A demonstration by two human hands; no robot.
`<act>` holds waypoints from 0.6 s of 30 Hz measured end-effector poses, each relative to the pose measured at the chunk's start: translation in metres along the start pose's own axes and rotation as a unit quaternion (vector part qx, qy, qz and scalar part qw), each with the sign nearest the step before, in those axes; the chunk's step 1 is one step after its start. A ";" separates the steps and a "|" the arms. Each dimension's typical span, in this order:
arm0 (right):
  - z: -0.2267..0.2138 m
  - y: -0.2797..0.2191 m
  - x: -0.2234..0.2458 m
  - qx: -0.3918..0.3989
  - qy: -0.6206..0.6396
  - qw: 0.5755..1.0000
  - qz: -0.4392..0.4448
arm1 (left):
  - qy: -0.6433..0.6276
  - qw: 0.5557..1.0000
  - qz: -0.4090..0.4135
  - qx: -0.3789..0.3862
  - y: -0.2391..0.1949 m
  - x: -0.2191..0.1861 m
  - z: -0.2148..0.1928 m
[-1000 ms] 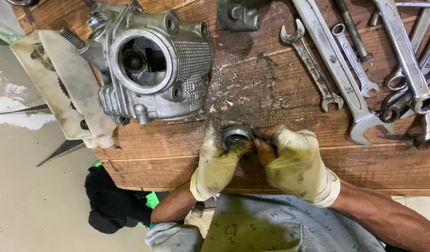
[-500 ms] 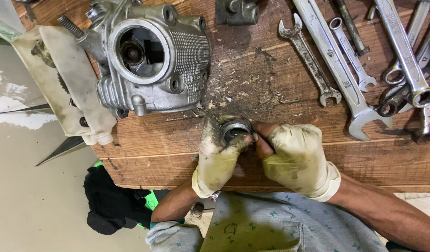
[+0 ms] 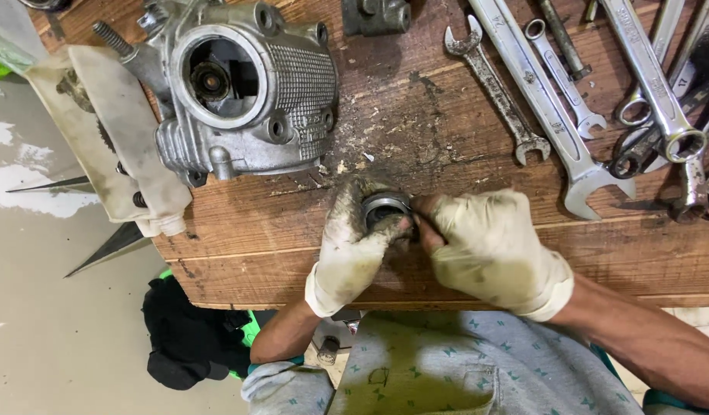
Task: Cleaning a ball bearing and motorcycle engine component using a brush and solvent
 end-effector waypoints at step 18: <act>-0.004 0.005 -0.010 0.000 0.022 0.999 -0.027 | 0.048 0.997 0.013 0.057 -0.001 0.002 -0.009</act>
Point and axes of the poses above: each hand's wrist, its own y-axis towards the middle knuckle, its own z-axis out of the palm, x = y × z, the point moved 1 cm from there along y, towards the middle knuckle, and after that the axes turned 12 degrees about x, right-handed, at the moved point
